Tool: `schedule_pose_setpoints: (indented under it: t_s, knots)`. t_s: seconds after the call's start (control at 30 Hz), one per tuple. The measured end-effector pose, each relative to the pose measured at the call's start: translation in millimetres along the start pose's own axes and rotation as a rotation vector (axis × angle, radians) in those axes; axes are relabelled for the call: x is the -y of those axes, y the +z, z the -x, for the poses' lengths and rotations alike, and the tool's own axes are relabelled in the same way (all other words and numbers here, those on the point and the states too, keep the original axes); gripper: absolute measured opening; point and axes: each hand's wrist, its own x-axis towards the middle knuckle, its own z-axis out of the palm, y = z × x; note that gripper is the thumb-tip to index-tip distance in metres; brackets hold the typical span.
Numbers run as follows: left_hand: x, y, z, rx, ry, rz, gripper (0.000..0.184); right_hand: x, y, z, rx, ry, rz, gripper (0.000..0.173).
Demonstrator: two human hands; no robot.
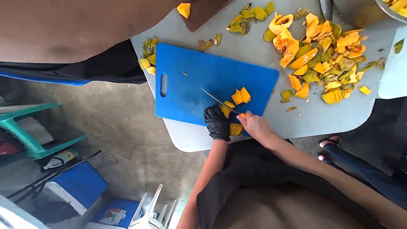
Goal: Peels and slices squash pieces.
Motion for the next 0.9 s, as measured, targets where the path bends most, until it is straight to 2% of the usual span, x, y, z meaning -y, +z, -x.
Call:
schedule_pose_setpoints:
  t_s: [0.13,0.3,0.4,0.5,0.57,0.67,0.73,0.83,0.9]
  knots:
    - [-2.0,-2.8,-4.2,0.023,-0.029,-0.015,0.034,-6.0,1.2,-16.8,-0.029,-0.063,-0.036,0.058]
    - [-0.4,-9.7,-6.5,0.144,-0.078,-0.028,0.039,-37.9,-9.8,-32.7,0.189,-0.093,-0.419,0.06]
    - [1.1,-13.9,-8.1,0.071,-0.07,0.094,0.035,-48.1,-20.2,-20.1,0.265,-0.081,-0.654,0.057]
    - [-6.5,-27.9,-14.7,-0.003,0.001,0.088,0.034,-54.6,-29.8,4.4,0.188,-0.113,-0.787,0.052]
    - [-22.7,-43.0,-21.0,0.09,0.099,0.051,0.047,-63.9,-32.5,19.4,0.096,-0.134,-0.858,0.051]
    - [-59.5,-47.9,-35.7,0.409,0.228,-0.189,0.09,-85.9,-29.6,36.7,-0.038,-0.158,-0.92,0.051]
    - [-76.6,-34.8,-48.0,0.524,0.329,-0.332,0.099,-100.4,-25.3,47.5,-0.113,-0.152,-0.931,0.05]
    - [-87.1,-23.3,-59.5,0.643,0.421,-0.434,0.086,-125.1,-13.8,64.9,-0.206,-0.141,-0.917,0.051]
    - [-85.5,-20.3,-65.6,0.701,0.486,-0.428,0.059,-141.5,-3.8,74.4,-0.237,-0.112,-0.936,0.051]
